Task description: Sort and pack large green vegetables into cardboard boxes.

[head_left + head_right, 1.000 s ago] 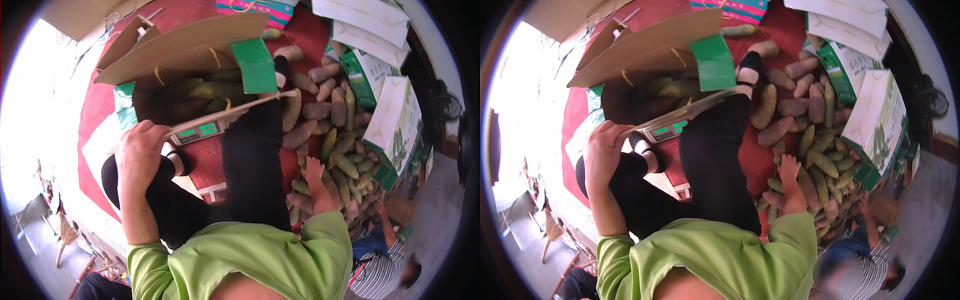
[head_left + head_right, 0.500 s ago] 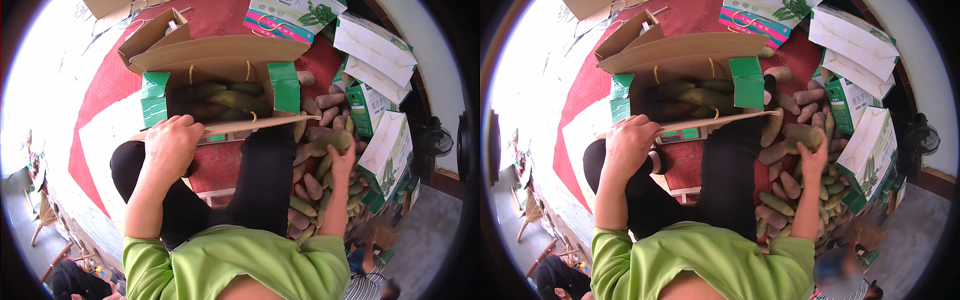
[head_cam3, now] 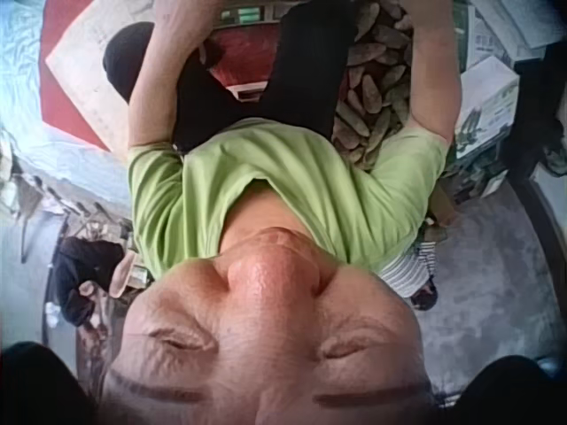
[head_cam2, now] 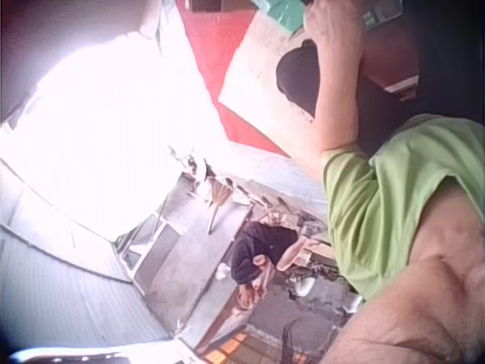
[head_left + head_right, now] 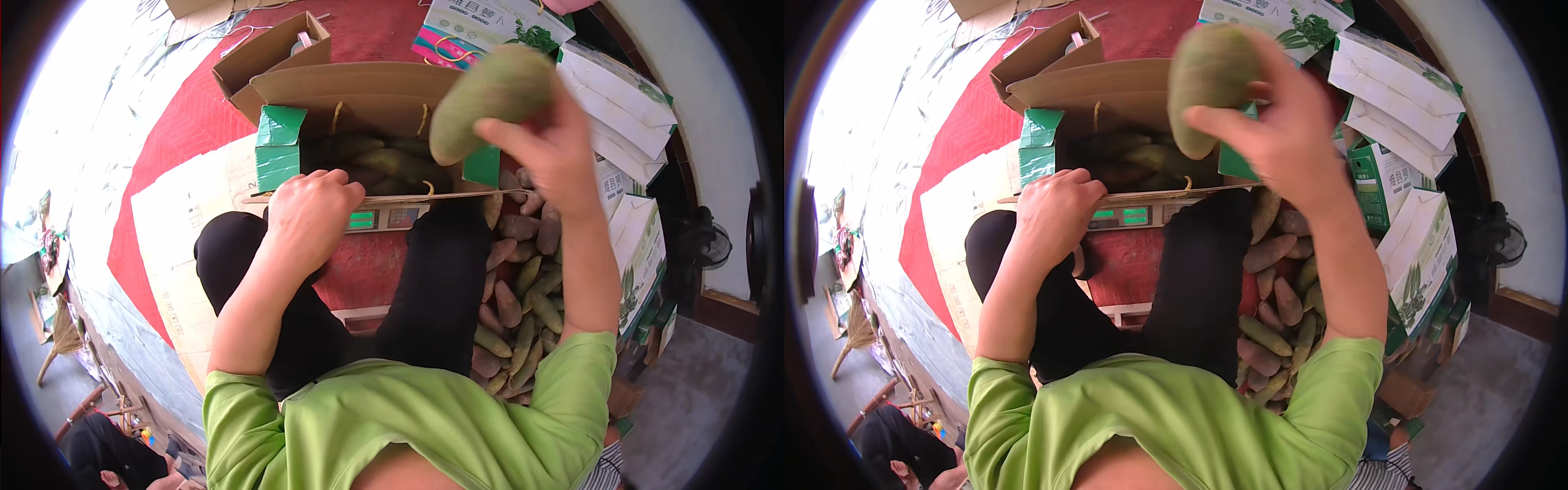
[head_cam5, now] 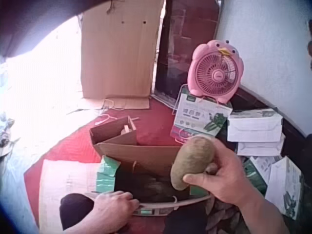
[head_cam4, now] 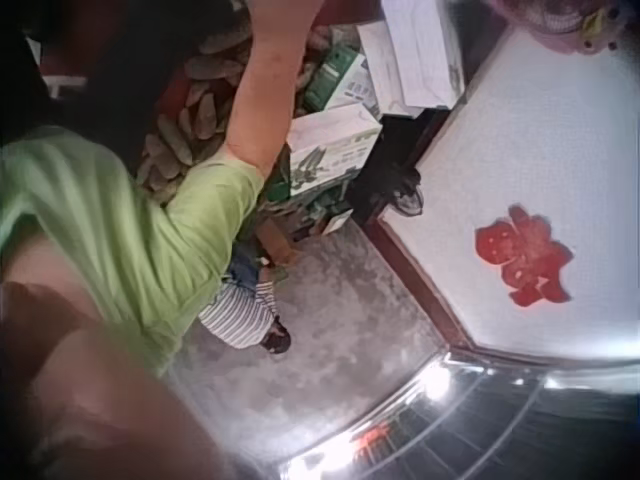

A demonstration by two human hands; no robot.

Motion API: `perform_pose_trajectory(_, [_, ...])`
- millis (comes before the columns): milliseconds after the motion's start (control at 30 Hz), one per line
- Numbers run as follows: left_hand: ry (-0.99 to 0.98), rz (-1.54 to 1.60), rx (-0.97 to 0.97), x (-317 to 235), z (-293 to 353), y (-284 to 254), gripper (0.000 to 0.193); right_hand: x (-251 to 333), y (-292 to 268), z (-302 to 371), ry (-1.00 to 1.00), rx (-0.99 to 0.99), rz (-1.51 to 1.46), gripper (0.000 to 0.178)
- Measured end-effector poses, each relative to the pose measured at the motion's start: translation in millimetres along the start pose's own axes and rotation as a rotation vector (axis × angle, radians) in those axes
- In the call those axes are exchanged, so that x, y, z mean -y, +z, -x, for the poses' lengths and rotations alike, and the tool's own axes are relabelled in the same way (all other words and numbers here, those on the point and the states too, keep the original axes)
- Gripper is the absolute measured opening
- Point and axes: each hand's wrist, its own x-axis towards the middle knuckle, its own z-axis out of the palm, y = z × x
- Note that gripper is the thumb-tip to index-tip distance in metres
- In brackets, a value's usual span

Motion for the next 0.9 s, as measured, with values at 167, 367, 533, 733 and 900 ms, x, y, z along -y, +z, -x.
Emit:
perform_pose_trajectory(167, [0.019, 0.01, -0.024, 3, -1, 2, 0.008, -45, 73, -38, -0.176, 0.274, 0.468, 0.059])
perform_pose_trajectory(367, [0.034, 0.012, -0.038, 3, -2, 3, 0.005, -90, 140, -60, 0.02, 0.669, 0.819, 0.054])
perform_pose_trajectory(533, [0.058, 0.011, -0.067, 4, 0, 6, 0.006, -93, 175, -67, 0.052, 0.822, 0.885, 0.042])
perform_pose_trajectory(733, [0.02, 0.002, -0.052, 3, -1, 7, 0.007, -76, 149, -72, -0.074, 0.651, 0.563, 0.054])
perform_pose_trajectory(900, [-0.025, 0.012, -0.013, 6, -2, 7, 0.009, -36, 62, -39, -0.019, 0.334, 0.16, 0.041])
